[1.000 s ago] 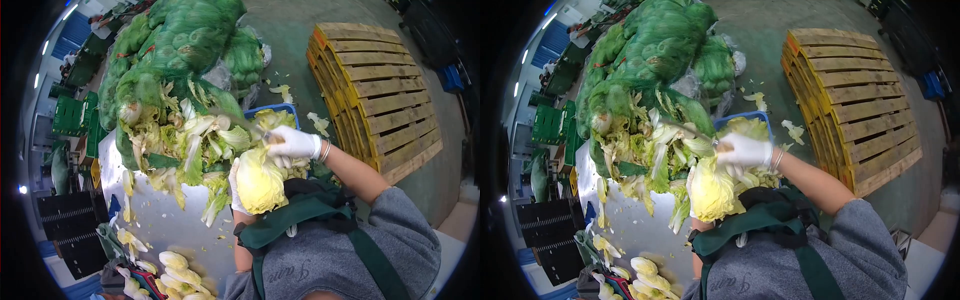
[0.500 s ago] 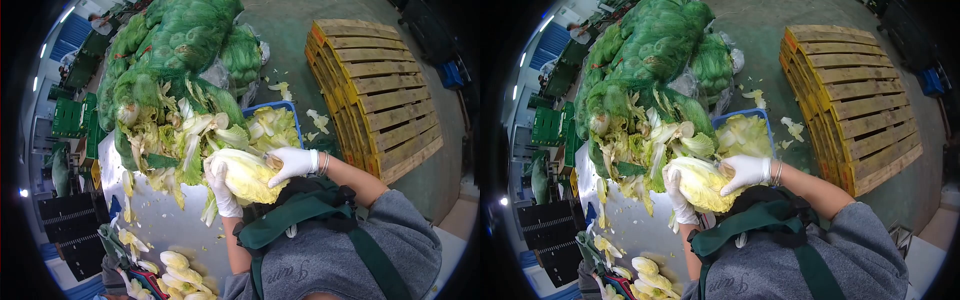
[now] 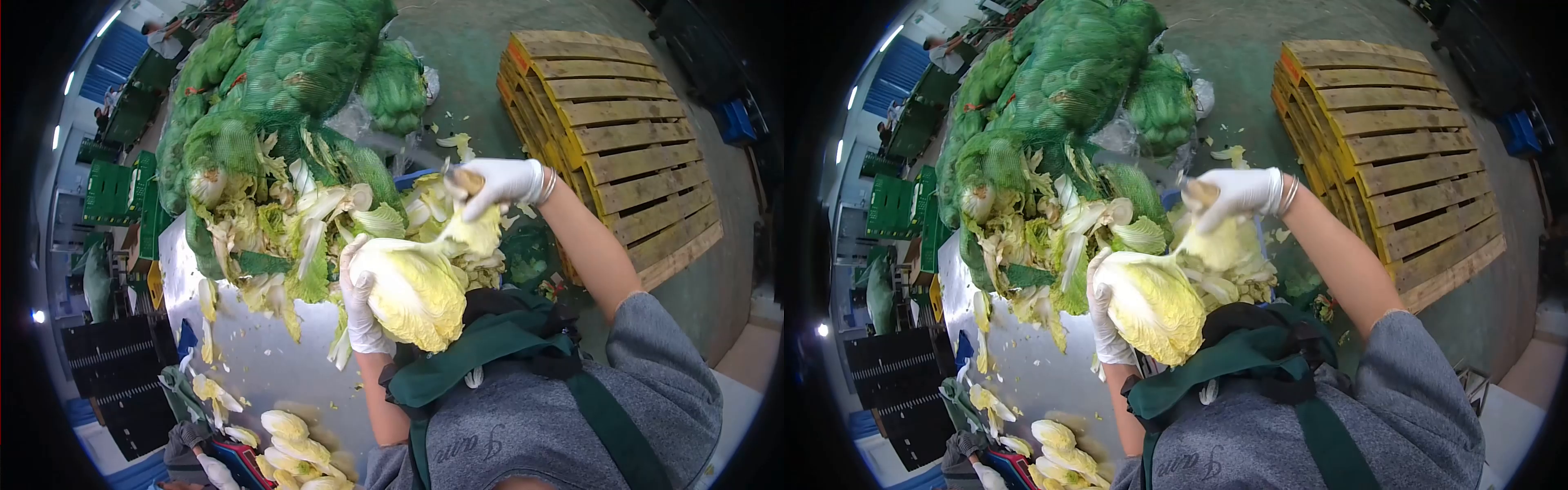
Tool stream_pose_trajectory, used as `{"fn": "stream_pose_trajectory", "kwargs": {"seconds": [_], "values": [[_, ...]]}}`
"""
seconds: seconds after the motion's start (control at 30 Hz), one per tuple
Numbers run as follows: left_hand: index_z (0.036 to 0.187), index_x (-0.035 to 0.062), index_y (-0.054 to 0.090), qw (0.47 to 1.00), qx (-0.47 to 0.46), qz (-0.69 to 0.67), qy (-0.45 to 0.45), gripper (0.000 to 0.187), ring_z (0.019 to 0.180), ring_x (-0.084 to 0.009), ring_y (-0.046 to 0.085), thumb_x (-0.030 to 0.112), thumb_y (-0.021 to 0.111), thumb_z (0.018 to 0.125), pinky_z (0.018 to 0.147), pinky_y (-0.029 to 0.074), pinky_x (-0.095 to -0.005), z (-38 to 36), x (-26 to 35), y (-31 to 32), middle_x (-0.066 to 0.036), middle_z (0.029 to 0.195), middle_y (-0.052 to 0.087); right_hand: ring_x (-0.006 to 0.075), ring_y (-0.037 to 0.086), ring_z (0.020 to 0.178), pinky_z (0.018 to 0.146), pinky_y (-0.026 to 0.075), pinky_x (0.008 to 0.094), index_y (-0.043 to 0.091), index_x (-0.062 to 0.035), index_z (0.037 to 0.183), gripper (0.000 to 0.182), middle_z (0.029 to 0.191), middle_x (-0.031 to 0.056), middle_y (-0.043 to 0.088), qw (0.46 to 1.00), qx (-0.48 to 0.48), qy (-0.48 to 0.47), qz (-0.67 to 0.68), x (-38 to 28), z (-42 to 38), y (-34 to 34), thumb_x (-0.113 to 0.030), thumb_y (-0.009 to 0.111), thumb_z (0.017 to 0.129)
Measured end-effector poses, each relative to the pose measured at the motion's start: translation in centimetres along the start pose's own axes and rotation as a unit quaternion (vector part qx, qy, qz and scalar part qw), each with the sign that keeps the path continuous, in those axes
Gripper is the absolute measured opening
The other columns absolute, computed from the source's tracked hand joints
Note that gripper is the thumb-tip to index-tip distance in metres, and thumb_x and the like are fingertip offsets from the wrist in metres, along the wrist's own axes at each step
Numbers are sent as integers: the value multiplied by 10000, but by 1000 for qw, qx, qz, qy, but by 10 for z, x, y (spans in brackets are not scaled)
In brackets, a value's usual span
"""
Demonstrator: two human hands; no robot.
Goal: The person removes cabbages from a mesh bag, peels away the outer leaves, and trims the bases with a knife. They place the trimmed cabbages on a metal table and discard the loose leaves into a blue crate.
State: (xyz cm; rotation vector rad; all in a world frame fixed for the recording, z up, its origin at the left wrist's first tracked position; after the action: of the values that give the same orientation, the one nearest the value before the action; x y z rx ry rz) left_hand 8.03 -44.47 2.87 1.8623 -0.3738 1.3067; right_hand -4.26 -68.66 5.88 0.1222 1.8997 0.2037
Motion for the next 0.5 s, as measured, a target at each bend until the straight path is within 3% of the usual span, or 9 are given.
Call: {"fn": "stream_pose_trajectory", "kwargs": {"seconds": [0.17, 0.2, 0.27, 0.3, 0.33, 0.37, 0.4, 0.47, 0.5], "values": [[1376, 5, 246, 980, -108, -159, -54, 997, 1020, -235, 536, 487, 707, 634, 884, 473, -319, 1, -14, -4, -191, 1200, 465, -31, 359, 440, 324, 253, 121, 442, -142, 792, 290, 722, -59, 473, 990, 87, -26, 108, 37, 25, -56, -119, 718, 706], [1387, 8, 226, 978, -106, -176, -48, 1003, 1027, -237, 532, 489, 697, 643, 890, 468, -319, -1, -15, -5, -193, 1212, 457, -1, 417, 462, 359, 319, 146, 448, -135, 771, 260, 703, -42, 498, 986, 107, -54, 112, 63, 40, -77, -166, 702, 731], [1409, 14, 186, 972, -103, -209, -34, 1016, 1041, -241, 524, 493, 678, 660, 902, 458, -319, -1, -15, -5, -195, 1238, 442, 50, 499, 511, 425, 399, 203, 493, -118, 755, 240, 682, -26, 520, 972, 221, 39, -73, 83, 47, -62, -245, 696, 757], [1408, 16, 193, 984, -64, -167, -5, 998, 1065, -238, 511, 501, 664, 674, 934, 435, -336, -1, -10, 1, -180, 1250, 439, 76, 534, 581, 521, 451, 260, 544, -99, 755, 272, 676, -8, 534, 971, 205, 54, -106, 89, 51, -40, -334, 679, 779], [1403, 16, 207, 987, -38, -156, -4, 965, 1074, -238, 505, 497, 650, 694, 944, 427, -341, -2, -7, 3, -175, 1256, 436, 83, 506, 597, 557, 439, 263, 545, -86, 741, 363, 647, -11, 508, 976, 197, 11, -92, 58, 40, 1, -427, 660, 790], [1398, 16, 220, 989, -12, -146, -2, 932, 1084, -237, 499, 493, 636, 714, 953, 418, -345, -3, -5, 4, -169, 1262, 433, 105, 517, 651, 607, 446, 252, 574, -60, 779, 422, 676, 7, 532, 938, 229, -40, -259, 74, 45, 13, -478, 621, 812], [1393, 17, 233, 991, 15, -135, -2, 899, 1093, -237, 492, 489, 621, 734, 962, 410, -349, -4, -4, 3, -163, 1269, 430, 122, 531, 690, 632, 448, 246, 599, -35, 839, 473, 729, 27, 559, 945, 213, 73, -238, 67, 44, 34, -506, 620, 807], [1350, 9, 308, 994, 87, -70, -5, 779, 1070, -223, 510, 481, 575, 791, 955, 418, -351, -2, -4, -3, -154, 1227, 467, 99, 492, 690, 635, 445, 251, 532, -44, 796, 420, 754, 0, 517, 978, 141, -40, 150, 63, 39, 82, -426, 703, 769], [1329, 5, 345, 992, 121, -37, -7, 724, 1058, -215, 518, 477, 552, 820, 952, 421, -352, 0, -3, -5, -149, 1206, 486, 83, 515, 719, 650, 454, 231, 530, -56, 854, 357, 792, -8, 534, 985, 137, -39, 94, 55, 32, 90, -367, 695, 791]]}}
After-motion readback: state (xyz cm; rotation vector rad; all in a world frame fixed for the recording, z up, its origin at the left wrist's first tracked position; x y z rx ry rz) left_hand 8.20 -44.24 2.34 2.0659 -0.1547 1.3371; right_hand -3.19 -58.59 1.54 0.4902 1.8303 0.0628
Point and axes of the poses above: each hand's wrist, its own z-axis towards the middle knuckle, its own y-axis out of the palm, x = y × z, the point moved 2 cm from there along z, towards the middle knuckle
